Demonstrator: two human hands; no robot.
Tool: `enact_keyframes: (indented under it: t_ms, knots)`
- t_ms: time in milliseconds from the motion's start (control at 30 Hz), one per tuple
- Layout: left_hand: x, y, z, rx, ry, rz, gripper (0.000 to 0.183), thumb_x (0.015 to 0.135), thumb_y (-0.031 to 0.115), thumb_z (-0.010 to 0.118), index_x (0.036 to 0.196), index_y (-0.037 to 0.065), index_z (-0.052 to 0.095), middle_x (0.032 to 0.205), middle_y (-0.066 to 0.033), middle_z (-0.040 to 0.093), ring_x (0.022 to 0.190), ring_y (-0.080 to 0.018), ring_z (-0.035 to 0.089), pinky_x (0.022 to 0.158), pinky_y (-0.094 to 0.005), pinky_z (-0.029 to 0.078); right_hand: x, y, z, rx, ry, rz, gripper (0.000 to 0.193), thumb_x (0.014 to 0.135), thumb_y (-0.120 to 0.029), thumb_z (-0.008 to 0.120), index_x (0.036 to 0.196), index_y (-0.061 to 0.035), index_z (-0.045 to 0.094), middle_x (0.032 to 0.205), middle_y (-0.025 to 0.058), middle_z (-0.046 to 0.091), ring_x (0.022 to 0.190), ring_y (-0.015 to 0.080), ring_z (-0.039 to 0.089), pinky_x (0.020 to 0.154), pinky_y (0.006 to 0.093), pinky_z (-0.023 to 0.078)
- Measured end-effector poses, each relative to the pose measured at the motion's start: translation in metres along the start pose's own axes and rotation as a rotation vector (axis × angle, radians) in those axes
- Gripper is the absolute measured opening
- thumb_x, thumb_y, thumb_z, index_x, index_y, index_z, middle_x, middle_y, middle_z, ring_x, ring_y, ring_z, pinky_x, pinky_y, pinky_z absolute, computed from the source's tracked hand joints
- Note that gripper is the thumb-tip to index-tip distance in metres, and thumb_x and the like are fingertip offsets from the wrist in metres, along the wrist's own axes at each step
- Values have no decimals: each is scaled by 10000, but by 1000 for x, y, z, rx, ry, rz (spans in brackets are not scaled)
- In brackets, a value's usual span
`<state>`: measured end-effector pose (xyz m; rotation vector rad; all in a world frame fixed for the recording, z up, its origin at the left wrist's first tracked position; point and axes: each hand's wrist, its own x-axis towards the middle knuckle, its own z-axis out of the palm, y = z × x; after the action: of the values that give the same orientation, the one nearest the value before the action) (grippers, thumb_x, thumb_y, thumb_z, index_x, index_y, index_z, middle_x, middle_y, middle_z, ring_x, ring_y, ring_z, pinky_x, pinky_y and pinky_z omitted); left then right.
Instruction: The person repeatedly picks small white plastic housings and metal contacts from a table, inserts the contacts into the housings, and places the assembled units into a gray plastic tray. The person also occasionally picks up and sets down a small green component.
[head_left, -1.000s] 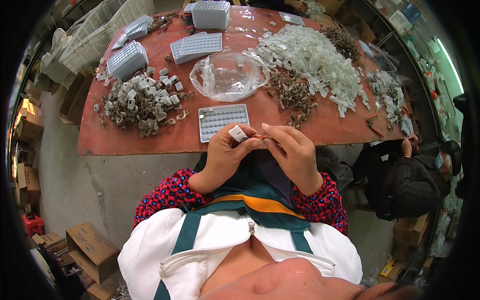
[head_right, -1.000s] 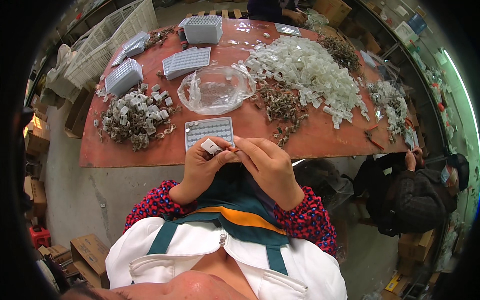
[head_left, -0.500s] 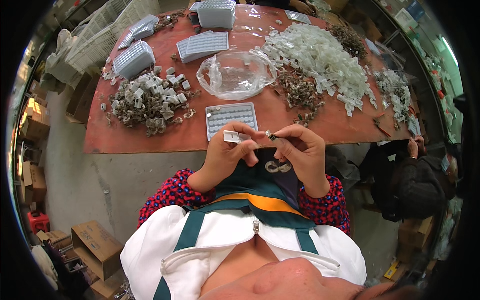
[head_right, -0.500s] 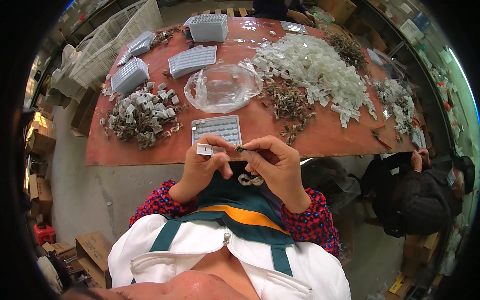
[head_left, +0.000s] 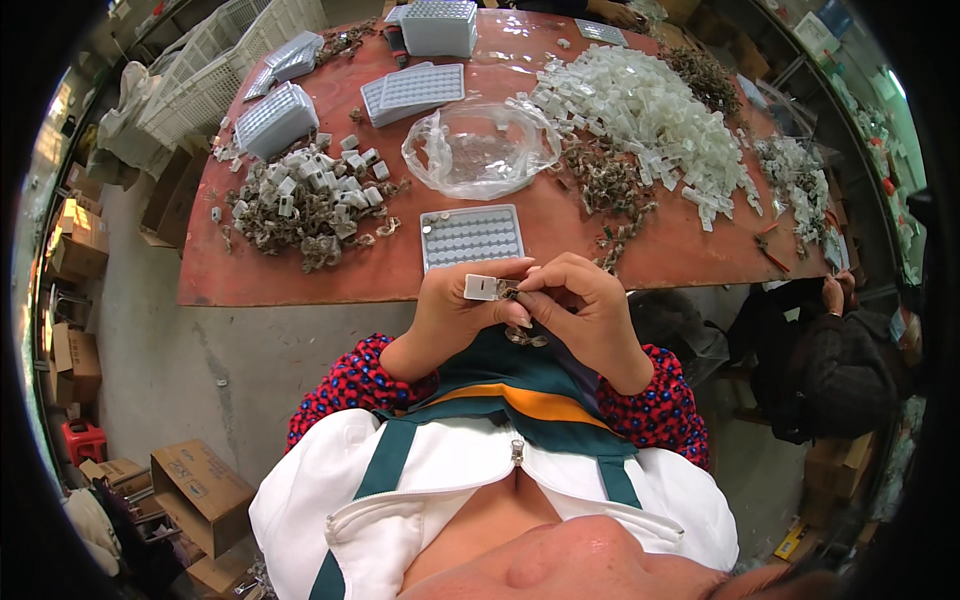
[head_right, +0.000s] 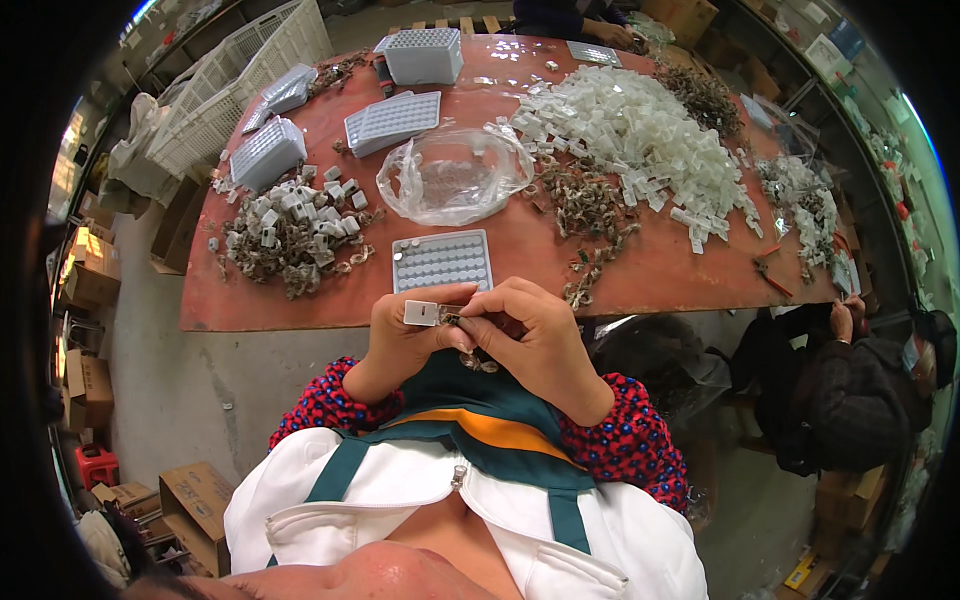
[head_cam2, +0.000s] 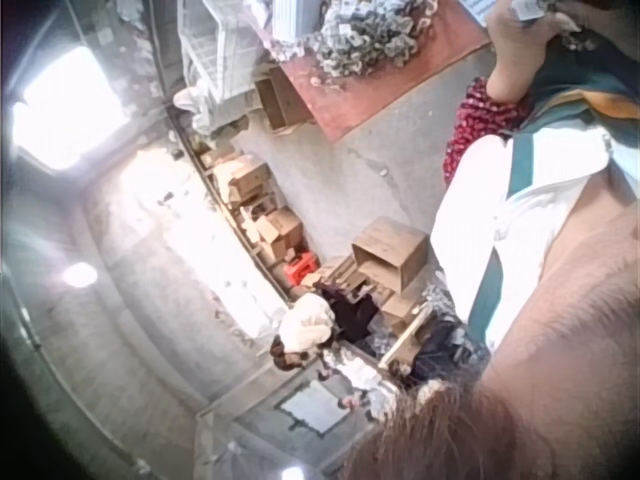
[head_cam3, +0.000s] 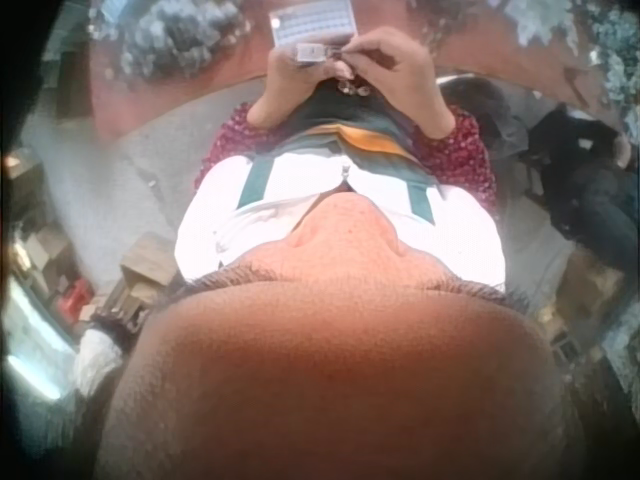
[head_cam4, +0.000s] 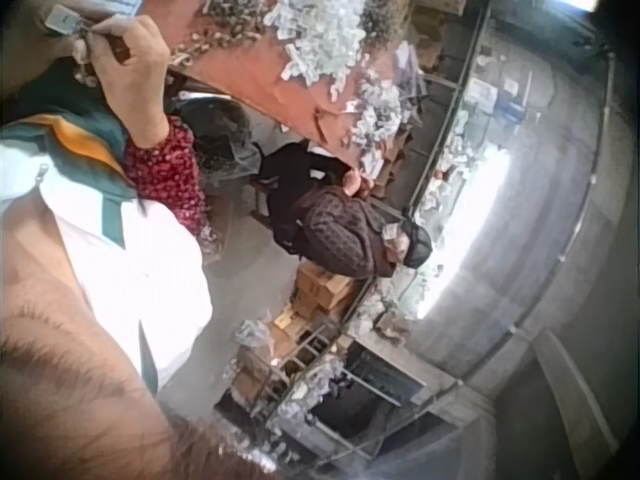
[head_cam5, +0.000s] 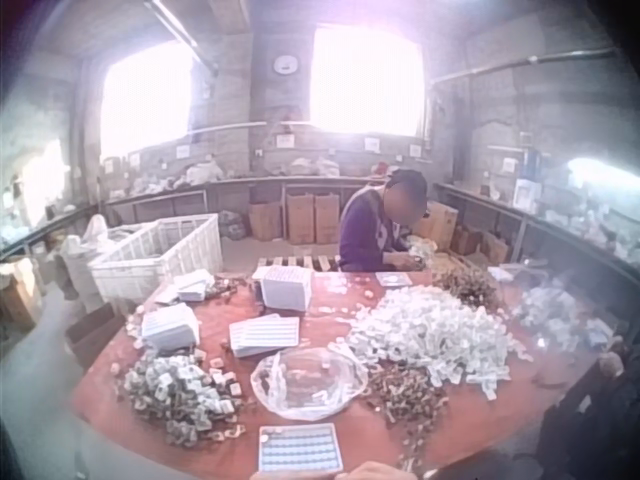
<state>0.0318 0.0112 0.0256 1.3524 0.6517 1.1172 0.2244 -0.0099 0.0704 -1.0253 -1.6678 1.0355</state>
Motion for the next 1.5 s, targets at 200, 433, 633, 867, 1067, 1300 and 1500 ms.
enact_keyframes:
  t_ms: [200,433,633,867,1067,1300,1500]
  knots:
    - [-2,0,0,82,8,56,494,758,151,856,1152,-73,661,1011,-123,737,913,-154,696,825,-283,571,-1,-6,1,-62,59,-109,103,876,3,715,978,1,702,903,51,641,716,99,648,609,224,513]
    - [0,0,1,38,-14,58,488,743,164,860,1126,-75,676,991,-120,740,903,-148,694,814,-273,569,0,-9,-1,-126,-12,-160,121,869,4,712,988,7,696,899,72,636,717,139,650,623,247,517]
    - [3,0,-1,56,-42,18,474,747,159,857,1118,-81,686,946,-102,745,888,-131,690,797,-257,569,4,-6,-8,-85,-109,-59,102,888,-26,694,983,9,681,880,75,613,714,147,601,632,261,482]
    - [3,5,3,-216,-103,-264,438,925,81,702,1321,-46,565,1097,-130,700,930,-147,696,836,-274,585,7,13,-17,-103,-163,18,95,923,-26,644,1012,7,651,869,63,567,714,129,545,638,255,450]
    - [-5,3,3,-291,-58,-202,304,982,55,609,1256,-38,517,1156,-128,655,999,-214,702,877,-329,600,7,23,-17,114,-186,50,100,946,-28,628,1030,26,635,931,47,578,784,89,560,669,244,465]
    - [-8,-6,4,-174,3,-91,256,967,43,629,1200,-29,551,1127,-120,665,962,-187,696,856,-316,602,7,13,-21,248,-228,237,122,967,-31,614,1070,34,621,935,37,631,809,75,603,700,228,496]
    - [-10,-10,2,-175,2,-33,253,968,-1,613,1217,-33,578,1096,-90,675,971,-141,673,859,-270,578,10,8,-21,235,-254,229,141,963,-26,614,1089,36,621,944,48,662,810,68,612,695,226,502]
